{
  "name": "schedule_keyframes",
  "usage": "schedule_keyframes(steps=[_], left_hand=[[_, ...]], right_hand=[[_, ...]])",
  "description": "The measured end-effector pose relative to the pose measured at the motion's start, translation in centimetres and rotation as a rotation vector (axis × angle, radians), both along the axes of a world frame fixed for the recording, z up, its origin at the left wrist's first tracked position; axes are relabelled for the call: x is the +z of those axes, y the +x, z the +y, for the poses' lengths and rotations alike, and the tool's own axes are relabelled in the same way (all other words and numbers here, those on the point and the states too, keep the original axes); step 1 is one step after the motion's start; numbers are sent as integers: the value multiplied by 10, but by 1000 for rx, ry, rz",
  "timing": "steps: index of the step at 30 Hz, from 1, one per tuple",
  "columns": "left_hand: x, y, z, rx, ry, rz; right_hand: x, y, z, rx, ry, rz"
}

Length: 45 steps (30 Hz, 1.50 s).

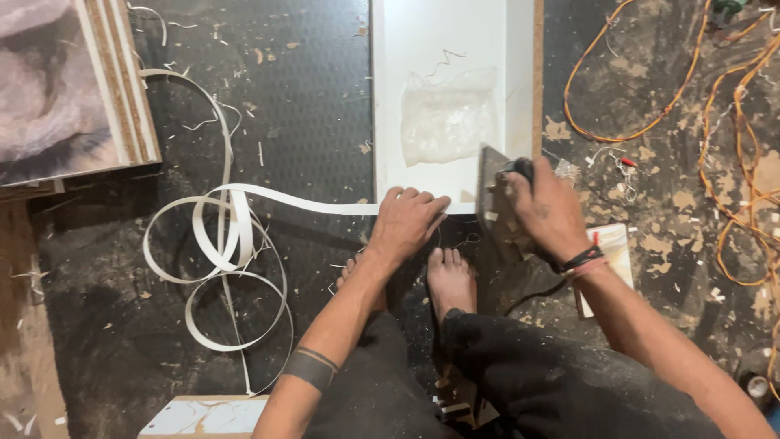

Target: The person positions a wooden drawer box on a workbench and uses a hand-held edge banding iron to press white edge banding tape onto the drawer's front edge, feeding the tape strip along the edge. They press the tape by hand, trim and press sections, and continue ironing along the edge.

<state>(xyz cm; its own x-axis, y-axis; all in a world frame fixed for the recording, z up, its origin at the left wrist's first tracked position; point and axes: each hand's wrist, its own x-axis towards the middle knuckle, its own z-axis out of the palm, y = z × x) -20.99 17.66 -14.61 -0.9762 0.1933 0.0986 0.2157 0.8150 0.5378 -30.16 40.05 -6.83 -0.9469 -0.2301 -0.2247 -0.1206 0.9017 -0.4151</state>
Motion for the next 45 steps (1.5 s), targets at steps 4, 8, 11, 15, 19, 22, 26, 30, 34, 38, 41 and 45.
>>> schedule_keyframes(steps=[4, 8, 11, 15, 19, 22, 26, 30, 34, 38, 41, 45], left_hand=[[0, 8, -18, 10, -111, 252], [1, 21, -35, 58, -127, 332], [4, 28, -47, 62, -128, 279], [8, 29, -52, 44, -85, 233], [13, 25, -48, 61, -58, 215], [15, 23, -46, 71, -42, 184], [16, 22, -46, 78, -21, 157], [13, 23, -46, 79, 1, 155], [11, 23, -45, 84, 44, 142], [10, 25, -45, 94, 72, 142], [9, 27, -45, 109, 89, 137], [10, 29, -49, 140, 112, 113]], right_hand=[[3, 12, -35, 54, -114, -26], [1, 13, -67, 57, -203, -186], [-1, 10, -83, 88, -260, -276], [-1, 8, -86, 134, -235, -285], [0, 11, -62, 116, -190, -269], [-1, 7, -29, -20, -166, -365], [-4, -5, 29, 18, -166, -99], [-9, -22, 74, -172, 148, -145], [-14, -26, 84, -129, 107, -105], [-14, -20, 65, -120, -12, -107], [-15, -12, 34, -33, -91, -83], [-15, 1, -23, -9, -129, -234]])
